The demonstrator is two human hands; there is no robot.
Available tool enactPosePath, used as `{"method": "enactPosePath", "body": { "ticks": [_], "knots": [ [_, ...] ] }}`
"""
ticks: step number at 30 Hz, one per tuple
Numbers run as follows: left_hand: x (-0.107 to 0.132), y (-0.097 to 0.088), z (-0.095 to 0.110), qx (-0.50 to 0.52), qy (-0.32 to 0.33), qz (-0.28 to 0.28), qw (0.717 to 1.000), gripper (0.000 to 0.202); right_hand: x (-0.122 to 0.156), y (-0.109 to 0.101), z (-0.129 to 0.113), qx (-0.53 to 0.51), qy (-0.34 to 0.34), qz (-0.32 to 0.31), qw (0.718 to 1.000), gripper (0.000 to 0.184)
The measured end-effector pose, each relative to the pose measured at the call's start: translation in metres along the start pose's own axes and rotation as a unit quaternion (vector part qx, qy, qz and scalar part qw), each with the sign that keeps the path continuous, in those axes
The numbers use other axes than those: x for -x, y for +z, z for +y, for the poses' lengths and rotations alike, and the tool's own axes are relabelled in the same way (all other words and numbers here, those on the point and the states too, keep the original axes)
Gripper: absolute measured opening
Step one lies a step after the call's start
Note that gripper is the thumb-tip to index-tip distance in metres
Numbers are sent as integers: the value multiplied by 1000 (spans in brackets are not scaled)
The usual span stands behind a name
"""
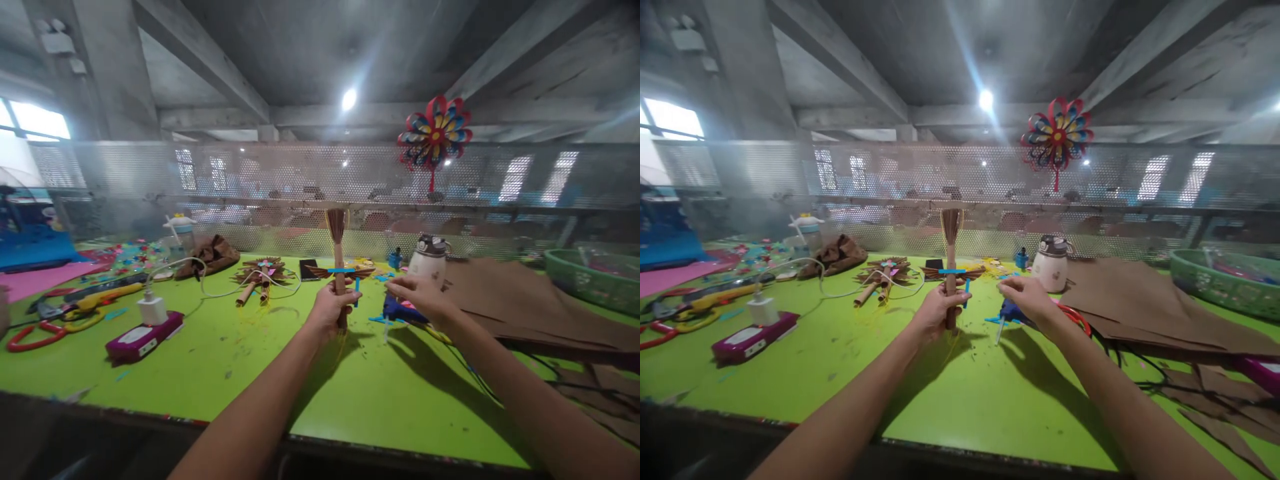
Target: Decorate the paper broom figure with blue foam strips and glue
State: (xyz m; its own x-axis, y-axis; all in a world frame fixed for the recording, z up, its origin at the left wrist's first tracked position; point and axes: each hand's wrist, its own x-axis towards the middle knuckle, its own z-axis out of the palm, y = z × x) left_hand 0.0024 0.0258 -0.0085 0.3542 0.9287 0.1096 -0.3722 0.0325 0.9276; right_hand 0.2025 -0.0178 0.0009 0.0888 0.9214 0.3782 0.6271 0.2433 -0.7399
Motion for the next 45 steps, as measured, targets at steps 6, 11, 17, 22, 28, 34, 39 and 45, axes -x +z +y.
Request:
{"method": "enactPosePath", "body": {
  "ticks": [6, 11, 17, 22, 28, 34, 39, 45],
  "knots": [
    [2, 4, -2, -9, 0, -20, 1000, 51, 7, 23, -28, -156, 30, -27, 987, 33],
    [3, 5, -6, -34, 9, -10, 999, 57, 7, 36, -32, -216, 52, 47, 974, 31],
    [3, 7, -11, -52, 10, 4, 999, 69, 10, 42, -33, -159, 36, 129, 978, 27],
    [7, 13, -11, -65, -2, -2, 998, 82, 10, 37, -30, -4, -17, 166, 986, 28],
    [12, 17, -7, -58, -7, -16, 998, 89, 12, 34, -26, -11, -18, 140, 990, 30],
    [12, 17, -8, -73, -10, -35, 997, 80, 13, 33, -29, -50, -22, 127, 990, 26],
    [13, 17, -6, -45, 4, -28, 999, 57, 23, 23, -40, -56, -38, 145, 987, 25],
    [13, 15, -4, 1, -36, -67, 997, 35, 22, -8, -66, -55, -154, 168, 972, 12]
  ]
}}
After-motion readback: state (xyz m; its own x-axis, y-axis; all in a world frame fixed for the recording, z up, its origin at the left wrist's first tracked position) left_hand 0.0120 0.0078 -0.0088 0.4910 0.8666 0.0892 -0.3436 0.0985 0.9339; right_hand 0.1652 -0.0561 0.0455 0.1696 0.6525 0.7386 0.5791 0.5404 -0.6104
